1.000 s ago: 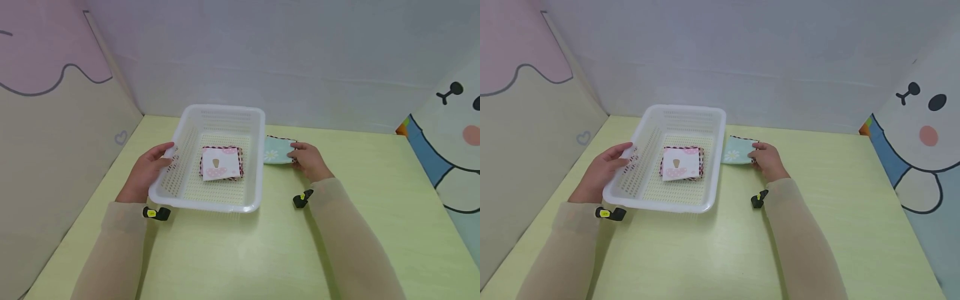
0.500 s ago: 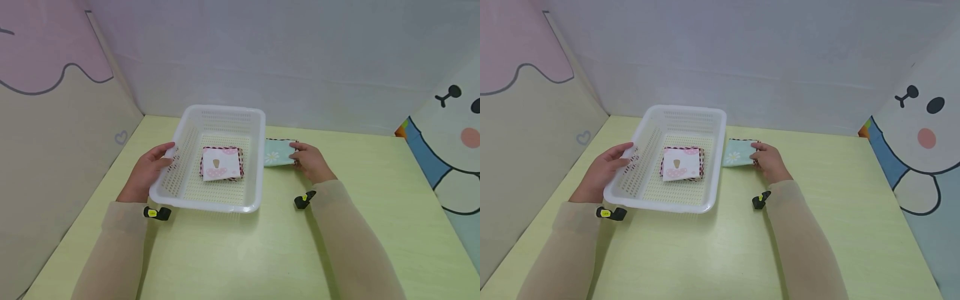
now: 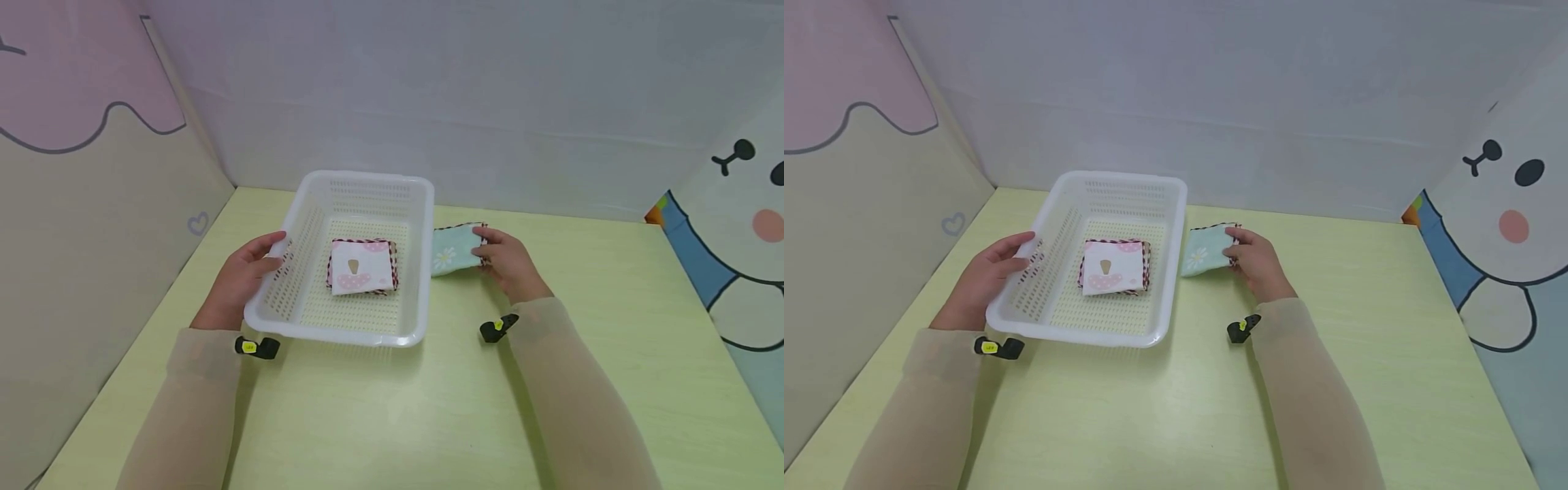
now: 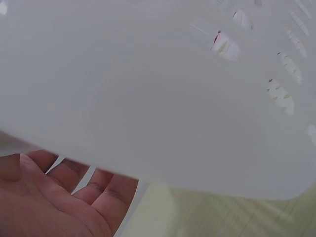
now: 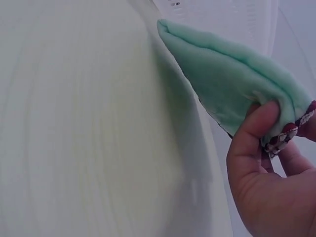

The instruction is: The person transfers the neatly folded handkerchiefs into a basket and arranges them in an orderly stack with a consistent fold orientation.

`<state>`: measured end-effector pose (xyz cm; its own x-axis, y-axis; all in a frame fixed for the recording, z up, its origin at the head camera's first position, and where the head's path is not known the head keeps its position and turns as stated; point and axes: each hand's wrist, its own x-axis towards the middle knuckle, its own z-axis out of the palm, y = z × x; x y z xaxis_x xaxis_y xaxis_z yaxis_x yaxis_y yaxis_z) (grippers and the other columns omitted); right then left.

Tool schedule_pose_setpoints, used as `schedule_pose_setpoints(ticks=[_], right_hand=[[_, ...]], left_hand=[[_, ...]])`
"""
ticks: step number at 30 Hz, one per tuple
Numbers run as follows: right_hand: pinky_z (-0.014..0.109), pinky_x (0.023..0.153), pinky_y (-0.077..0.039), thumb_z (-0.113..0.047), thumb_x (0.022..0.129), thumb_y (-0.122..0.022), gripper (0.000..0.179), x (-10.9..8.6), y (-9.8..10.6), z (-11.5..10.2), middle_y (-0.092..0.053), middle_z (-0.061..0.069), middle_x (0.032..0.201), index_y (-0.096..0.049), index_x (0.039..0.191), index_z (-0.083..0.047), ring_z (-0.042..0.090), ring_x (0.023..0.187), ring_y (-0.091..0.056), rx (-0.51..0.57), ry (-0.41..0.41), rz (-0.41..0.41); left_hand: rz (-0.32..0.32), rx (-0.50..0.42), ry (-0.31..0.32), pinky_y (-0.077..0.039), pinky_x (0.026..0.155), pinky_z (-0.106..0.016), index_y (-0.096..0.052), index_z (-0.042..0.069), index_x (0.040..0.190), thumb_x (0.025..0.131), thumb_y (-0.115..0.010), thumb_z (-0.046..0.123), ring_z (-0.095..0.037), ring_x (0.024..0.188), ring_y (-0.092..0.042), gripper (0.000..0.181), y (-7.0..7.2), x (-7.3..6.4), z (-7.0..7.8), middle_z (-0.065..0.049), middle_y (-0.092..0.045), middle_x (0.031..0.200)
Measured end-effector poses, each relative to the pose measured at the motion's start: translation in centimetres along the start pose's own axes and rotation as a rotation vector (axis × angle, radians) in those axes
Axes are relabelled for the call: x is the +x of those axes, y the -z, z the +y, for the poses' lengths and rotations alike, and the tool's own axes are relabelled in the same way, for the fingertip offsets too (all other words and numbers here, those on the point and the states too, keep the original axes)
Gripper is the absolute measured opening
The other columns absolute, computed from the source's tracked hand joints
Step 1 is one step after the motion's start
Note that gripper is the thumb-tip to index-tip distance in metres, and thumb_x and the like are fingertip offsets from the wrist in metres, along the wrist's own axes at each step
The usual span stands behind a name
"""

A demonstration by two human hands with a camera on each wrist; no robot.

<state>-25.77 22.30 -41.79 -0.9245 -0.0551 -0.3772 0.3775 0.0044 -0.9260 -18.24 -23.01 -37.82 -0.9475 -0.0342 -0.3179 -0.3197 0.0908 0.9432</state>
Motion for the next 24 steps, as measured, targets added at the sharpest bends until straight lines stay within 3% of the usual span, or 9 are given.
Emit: schedule_pose_setpoints(ticks=[8,15,24], right_hand=[[0.026,0.075,-0.051,0.002,0.101,-0.057,0.053,-0.9,-0.1,-1.0,-0.047,0.008,0.138,-0.051,0.152,-0.009,0.022,0.103,-0.052,0.050,0.042,0.021],[0.025,0.078,-0.052,0.005,0.101,-0.056,0.054,-1.4,-0.2,-1.9,-0.046,0.008,0.141,-0.050,0.153,-0.008,0.021,0.106,-0.051,0.108,0.060,0.024],[0.023,0.071,-0.050,0.009,0.100,-0.054,0.053,-2.2,-0.1,-3.0,-0.051,0.003,0.124,-0.048,0.152,-0.003,0.021,0.099,-0.050,0.186,0.106,-0.002]], left_hand=[[-0.020,-0.035,0.007,-0.057,0.088,-0.034,-0.047,0.029,0.154,0.108,-0.053,0.021,-0.031,0.122,-0.057,0.048,0.0,0.0,0.1,-0.001,-0.044,0.153],[-0.023,-0.044,0.014,-0.057,0.088,-0.035,-0.047,0.030,0.154,0.108,-0.053,0.022,-0.032,0.122,-0.057,0.047,0.0,-0.1,0.1,-0.001,-0.045,0.151],[-0.004,-0.012,0.018,-0.057,0.089,-0.035,-0.047,0.032,0.155,0.108,-0.053,0.023,-0.032,0.124,-0.055,0.048,-0.1,-0.1,0.2,0.001,-0.043,0.154]])
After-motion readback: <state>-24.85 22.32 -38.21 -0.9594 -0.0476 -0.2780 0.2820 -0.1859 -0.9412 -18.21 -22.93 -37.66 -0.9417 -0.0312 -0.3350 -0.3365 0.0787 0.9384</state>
